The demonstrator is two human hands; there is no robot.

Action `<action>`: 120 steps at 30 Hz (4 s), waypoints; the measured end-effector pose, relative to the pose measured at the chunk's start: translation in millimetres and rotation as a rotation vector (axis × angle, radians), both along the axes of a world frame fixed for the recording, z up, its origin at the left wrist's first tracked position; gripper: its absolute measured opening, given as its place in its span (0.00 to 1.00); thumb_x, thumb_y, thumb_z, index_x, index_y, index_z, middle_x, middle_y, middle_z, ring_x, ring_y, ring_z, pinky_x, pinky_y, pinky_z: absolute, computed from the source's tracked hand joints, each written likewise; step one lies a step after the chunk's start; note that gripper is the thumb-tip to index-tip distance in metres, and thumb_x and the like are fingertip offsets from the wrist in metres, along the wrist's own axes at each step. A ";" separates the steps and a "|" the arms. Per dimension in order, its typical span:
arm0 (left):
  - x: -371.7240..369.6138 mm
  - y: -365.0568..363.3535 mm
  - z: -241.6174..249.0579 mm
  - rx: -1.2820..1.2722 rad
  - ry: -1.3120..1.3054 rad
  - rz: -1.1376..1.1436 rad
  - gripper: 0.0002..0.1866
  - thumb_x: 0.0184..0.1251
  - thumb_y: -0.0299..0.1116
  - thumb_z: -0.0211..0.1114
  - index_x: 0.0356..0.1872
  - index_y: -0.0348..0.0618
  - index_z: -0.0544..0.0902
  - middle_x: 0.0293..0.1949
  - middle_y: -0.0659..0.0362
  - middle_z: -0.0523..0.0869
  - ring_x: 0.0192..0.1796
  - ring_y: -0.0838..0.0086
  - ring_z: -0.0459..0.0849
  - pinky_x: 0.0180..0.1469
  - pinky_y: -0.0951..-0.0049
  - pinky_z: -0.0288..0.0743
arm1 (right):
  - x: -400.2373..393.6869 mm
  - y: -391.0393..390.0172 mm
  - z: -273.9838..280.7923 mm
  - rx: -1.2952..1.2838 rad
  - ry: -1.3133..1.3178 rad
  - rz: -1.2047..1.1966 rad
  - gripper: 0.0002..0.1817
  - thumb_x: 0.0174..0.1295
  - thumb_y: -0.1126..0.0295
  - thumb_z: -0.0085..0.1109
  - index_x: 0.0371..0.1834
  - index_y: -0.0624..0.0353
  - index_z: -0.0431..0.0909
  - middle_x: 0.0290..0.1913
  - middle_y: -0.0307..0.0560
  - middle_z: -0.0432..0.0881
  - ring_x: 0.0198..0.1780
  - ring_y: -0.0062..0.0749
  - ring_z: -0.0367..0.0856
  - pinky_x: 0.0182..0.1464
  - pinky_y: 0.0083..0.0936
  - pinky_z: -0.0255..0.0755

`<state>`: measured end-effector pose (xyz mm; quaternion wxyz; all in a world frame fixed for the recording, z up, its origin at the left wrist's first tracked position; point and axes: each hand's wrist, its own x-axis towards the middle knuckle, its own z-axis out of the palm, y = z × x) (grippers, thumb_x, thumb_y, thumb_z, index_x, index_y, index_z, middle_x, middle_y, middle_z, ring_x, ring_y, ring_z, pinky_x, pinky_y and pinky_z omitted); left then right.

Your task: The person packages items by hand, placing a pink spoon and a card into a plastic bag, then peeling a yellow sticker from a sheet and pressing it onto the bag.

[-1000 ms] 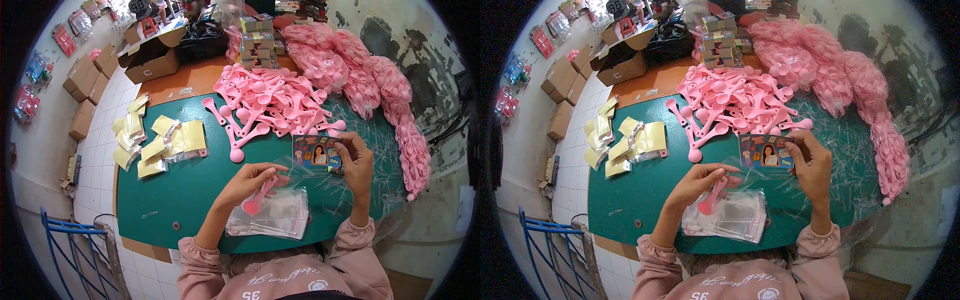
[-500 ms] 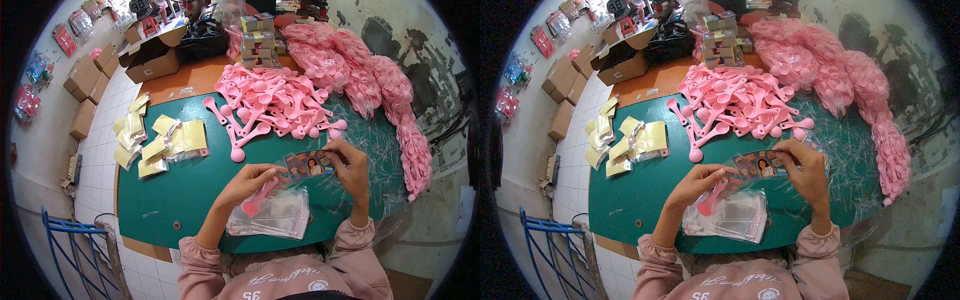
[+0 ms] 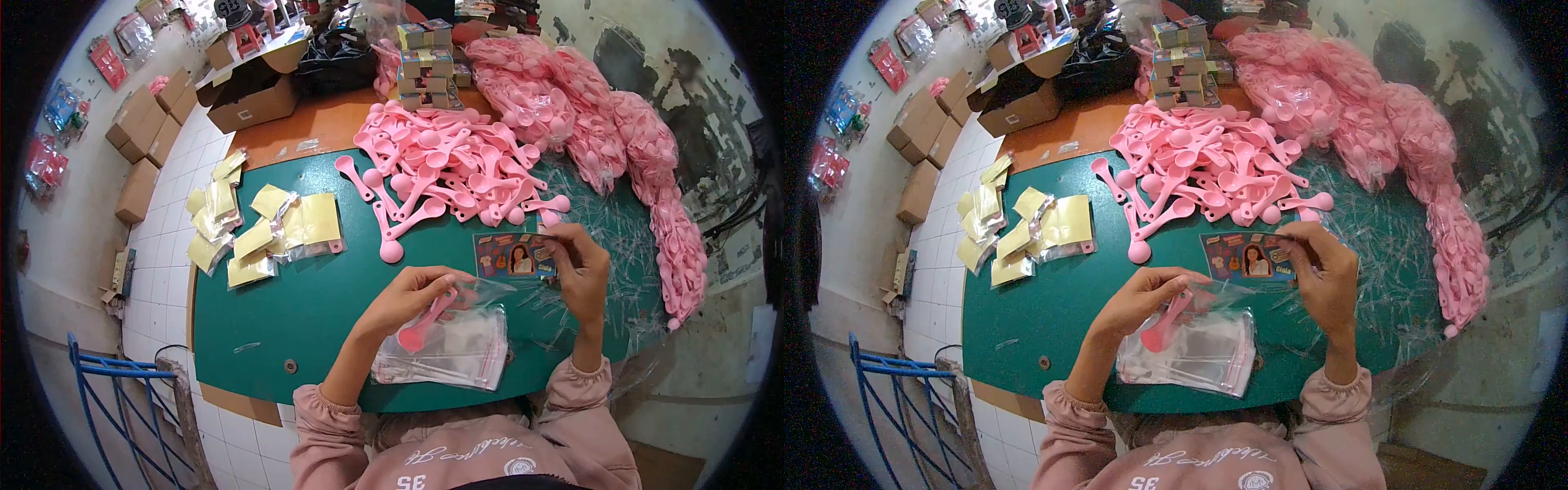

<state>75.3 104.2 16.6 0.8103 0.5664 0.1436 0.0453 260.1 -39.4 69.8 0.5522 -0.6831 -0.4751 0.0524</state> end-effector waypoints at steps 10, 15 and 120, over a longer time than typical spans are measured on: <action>-0.7 0.8 1.0 -0.058 0.006 -0.001 0.19 0.71 0.40 0.48 0.51 0.32 0.74 0.44 0.51 0.81 0.45 0.72 0.81 0.44 0.74 0.77 | 5.9 -4.8 3.1 -0.156 -0.109 0.102 0.05 0.56 0.78 0.56 0.36 0.64 0.77 0.27 0.44 0.79 0.28 0.22 0.79 0.30 0.18 0.71; -0.5 2.1 -11.7 0.207 0.003 -0.065 0.18 0.70 0.36 0.51 0.53 0.33 0.73 0.37 0.60 0.81 0.39 0.80 0.77 0.38 0.80 0.74 | 2.7 0.2 8.2 -0.386 -0.054 0.299 0.05 0.55 0.77 0.57 0.34 0.64 0.75 0.25 0.45 0.79 0.25 0.22 0.77 0.29 0.20 0.69; -71.8 -100.5 -6.1 -0.163 0.232 0.488 0.24 0.69 0.30 0.51 0.64 0.41 0.60 0.33 0.50 0.85 0.19 0.80 0.79 0.24 0.85 0.72 | -88.7 -20.2 -42.6 -0.444 -0.527 0.656 0.10 0.50 0.67 0.59 0.33 0.56 0.72 0.35 0.43 0.70 0.42 0.36 0.70 0.41 0.33 0.62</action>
